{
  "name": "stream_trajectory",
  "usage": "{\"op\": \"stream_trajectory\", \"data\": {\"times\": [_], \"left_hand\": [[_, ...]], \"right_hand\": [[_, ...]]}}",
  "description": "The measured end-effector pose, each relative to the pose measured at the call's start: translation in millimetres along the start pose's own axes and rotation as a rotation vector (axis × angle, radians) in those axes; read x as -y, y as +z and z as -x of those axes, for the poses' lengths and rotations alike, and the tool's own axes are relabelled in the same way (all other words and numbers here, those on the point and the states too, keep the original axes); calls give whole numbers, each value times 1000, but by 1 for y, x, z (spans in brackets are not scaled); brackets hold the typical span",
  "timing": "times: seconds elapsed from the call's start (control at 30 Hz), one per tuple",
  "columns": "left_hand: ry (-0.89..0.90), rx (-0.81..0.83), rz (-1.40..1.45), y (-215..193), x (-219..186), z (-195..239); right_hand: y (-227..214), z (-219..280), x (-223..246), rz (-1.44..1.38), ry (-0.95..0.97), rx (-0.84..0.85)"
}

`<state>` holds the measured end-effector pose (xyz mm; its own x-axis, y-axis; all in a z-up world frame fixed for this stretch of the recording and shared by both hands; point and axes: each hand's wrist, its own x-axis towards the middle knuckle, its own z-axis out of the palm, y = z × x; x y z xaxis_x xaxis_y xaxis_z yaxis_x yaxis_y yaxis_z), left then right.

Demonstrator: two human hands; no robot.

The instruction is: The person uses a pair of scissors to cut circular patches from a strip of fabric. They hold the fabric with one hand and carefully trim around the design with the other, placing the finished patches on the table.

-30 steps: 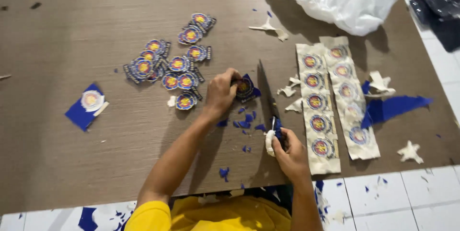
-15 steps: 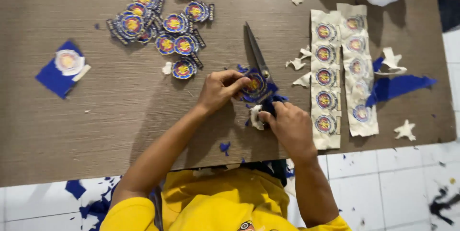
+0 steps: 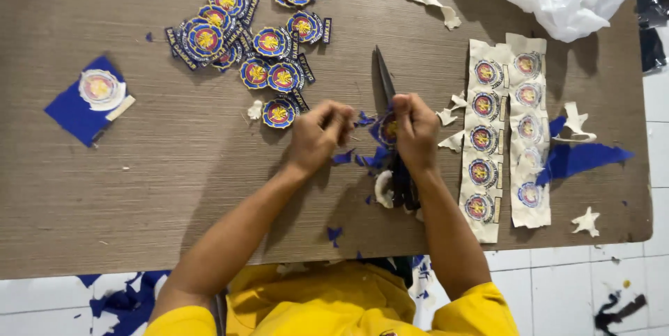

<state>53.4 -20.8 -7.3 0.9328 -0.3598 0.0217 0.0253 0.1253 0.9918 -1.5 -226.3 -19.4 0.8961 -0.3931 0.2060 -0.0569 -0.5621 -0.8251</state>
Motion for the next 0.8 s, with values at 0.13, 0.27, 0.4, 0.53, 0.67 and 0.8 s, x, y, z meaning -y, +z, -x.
{"op": "stream_trajectory", "data": {"times": [0.13, 0.27, 0.4, 0.53, 0.67, 0.8], "left_hand": [[-74, 24, 119, 4, -15, -3], [-402, 381, 189, 0, 14, -7], [-222, 313, 278, 7, -20, -7], [-108, 268, 184, 3, 14, -9], [-126, 199, 137, 7, 9, -5], [-150, 99, 138, 2, 36, -5]], "right_hand": [[-17, 1, 28, -108, -77, 62], [-34, 3, 59, -125, -502, 131], [-48, -2, 67, -172, -744, 420], [-46, -4, 46, -434, -518, 234], [-34, 10, 52, -290, -311, 343], [-29, 13, 49, 6, -238, 177]]}}
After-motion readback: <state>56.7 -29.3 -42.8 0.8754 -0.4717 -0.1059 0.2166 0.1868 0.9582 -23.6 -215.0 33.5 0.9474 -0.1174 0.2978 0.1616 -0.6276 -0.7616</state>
